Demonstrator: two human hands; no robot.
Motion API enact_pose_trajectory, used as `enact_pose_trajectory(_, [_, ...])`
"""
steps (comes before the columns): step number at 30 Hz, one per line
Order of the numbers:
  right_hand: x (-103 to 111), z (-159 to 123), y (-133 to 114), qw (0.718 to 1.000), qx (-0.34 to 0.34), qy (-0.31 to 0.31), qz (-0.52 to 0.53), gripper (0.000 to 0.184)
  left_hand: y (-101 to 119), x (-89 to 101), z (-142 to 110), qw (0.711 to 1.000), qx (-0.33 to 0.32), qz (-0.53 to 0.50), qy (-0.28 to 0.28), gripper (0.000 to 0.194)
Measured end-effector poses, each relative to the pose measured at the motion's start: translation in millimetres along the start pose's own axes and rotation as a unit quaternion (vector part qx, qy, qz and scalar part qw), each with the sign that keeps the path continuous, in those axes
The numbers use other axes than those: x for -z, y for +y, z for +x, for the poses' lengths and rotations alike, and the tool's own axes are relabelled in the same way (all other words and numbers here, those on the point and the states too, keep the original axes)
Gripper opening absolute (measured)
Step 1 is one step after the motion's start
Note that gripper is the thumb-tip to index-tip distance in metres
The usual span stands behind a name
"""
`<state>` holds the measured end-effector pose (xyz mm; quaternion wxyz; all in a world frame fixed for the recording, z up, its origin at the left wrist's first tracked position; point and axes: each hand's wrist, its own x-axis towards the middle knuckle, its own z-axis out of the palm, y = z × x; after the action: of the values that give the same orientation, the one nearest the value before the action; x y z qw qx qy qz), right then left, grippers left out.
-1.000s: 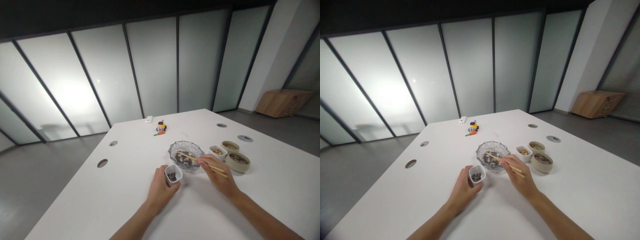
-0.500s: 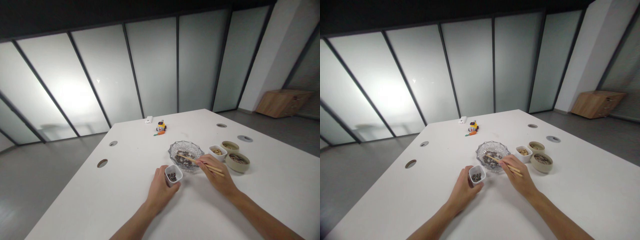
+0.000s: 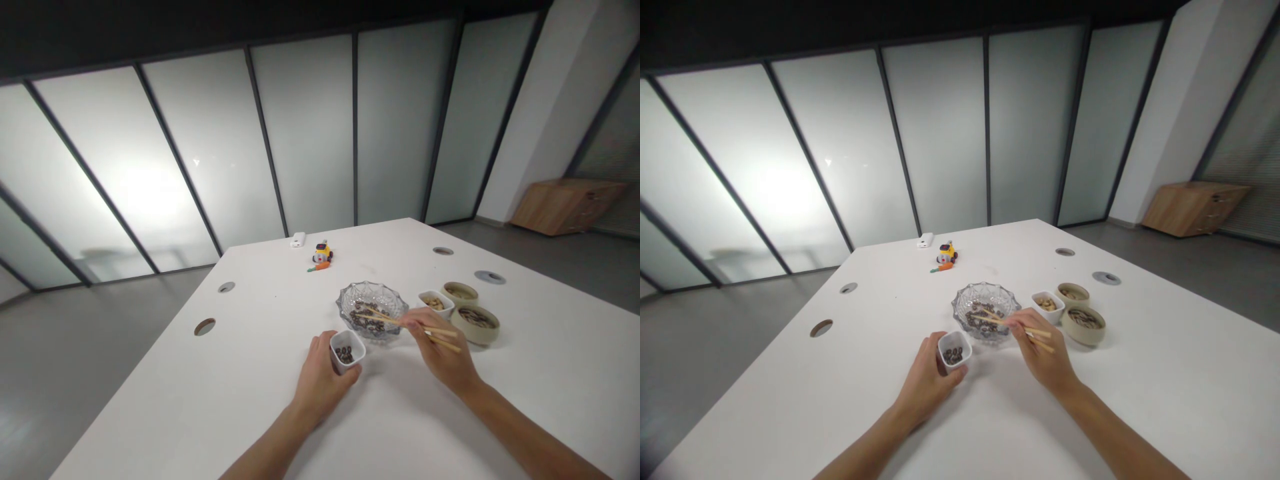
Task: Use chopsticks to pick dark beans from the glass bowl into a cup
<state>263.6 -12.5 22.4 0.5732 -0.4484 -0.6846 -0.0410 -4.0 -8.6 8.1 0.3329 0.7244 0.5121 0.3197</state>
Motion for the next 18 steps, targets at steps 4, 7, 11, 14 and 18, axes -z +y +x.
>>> enact_pose_trajectory(4, [1.0,0.6,2.4,1.000,-0.014,-0.001,-0.018,0.039,1.4,0.8,-0.3,1.000,0.006,0.007,-0.003,0.042])
enact_pose_trajectory(7, [1.3,2.0,1.6,1.000,-0.024,-0.013,-0.010,0.040,2.4,1.3,-0.9,1.000,0.010,0.008,-0.003,0.044])
enact_pose_trajectory(11, [1.2,2.5,-0.6,0.999,-0.025,-0.028,0.010,0.040,2.7,1.7,-1.3,1.000,0.007,0.003,-0.004,0.043])
enact_pose_trajectory(14, [1.2,1.7,-0.4,0.999,-0.028,-0.032,0.012,0.040,3.5,2.4,-1.3,1.000,0.006,0.004,-0.006,0.043])
enact_pose_trajectory(18, [1.7,0.9,2.0,0.999,-0.031,-0.018,0.007,0.037,4.2,2.7,-1.2,1.000,0.005,0.005,-0.004,0.043])
